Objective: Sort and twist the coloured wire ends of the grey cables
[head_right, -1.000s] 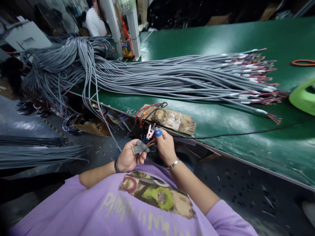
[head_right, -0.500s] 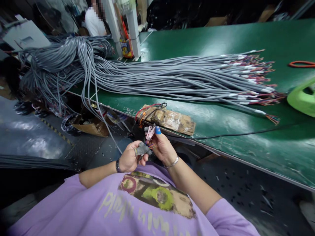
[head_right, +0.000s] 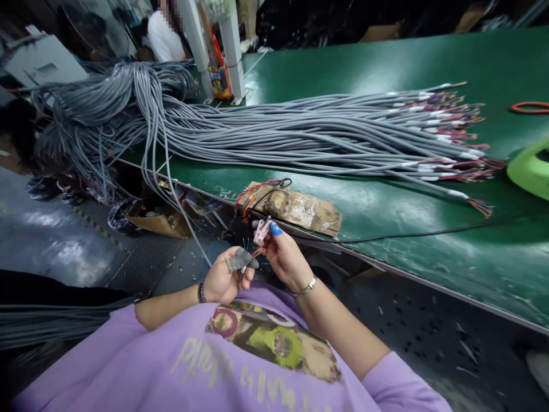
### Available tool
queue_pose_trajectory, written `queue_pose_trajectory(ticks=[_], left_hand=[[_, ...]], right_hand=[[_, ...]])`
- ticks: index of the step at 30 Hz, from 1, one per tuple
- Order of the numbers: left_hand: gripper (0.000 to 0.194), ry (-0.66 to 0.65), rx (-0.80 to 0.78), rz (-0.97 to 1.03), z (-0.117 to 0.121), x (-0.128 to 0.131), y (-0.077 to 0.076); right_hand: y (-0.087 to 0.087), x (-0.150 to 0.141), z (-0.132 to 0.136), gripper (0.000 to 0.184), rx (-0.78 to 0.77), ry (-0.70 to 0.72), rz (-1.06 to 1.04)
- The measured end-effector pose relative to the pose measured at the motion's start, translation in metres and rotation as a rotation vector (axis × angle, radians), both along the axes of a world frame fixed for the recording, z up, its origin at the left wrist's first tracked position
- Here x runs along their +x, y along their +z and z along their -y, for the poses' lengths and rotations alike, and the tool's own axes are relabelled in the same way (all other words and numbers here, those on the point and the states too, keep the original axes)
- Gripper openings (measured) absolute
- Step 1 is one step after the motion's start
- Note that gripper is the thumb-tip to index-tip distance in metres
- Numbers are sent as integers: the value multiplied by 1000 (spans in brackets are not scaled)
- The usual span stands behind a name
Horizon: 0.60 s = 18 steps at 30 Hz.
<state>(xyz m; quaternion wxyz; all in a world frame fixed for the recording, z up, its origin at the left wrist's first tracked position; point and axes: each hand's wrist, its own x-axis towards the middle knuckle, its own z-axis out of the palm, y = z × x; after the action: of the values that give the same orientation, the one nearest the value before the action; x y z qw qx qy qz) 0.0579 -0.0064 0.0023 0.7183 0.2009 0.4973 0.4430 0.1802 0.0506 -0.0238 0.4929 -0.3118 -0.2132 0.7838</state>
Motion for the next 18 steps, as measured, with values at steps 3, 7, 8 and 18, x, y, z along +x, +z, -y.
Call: queue_pose_trajectory(ticks=[3, 7, 8, 18], left_hand=[[38, -7, -15, 12, -2, 1, -1], [36, -15, -36, 15, -4, 2, -3], [36, -16, -42, 12, -4, 3, -4], [40, -34, -17, -43, -2, 2, 0]], right_hand=[[-2, -1, -2, 41, -52, 20, -36], [-8, -1, -6, 36, -54, 9, -72], [-9, -1, -6, 35, -55, -3, -78], [-13, 8, 1, 44, -1, 103, 15]])
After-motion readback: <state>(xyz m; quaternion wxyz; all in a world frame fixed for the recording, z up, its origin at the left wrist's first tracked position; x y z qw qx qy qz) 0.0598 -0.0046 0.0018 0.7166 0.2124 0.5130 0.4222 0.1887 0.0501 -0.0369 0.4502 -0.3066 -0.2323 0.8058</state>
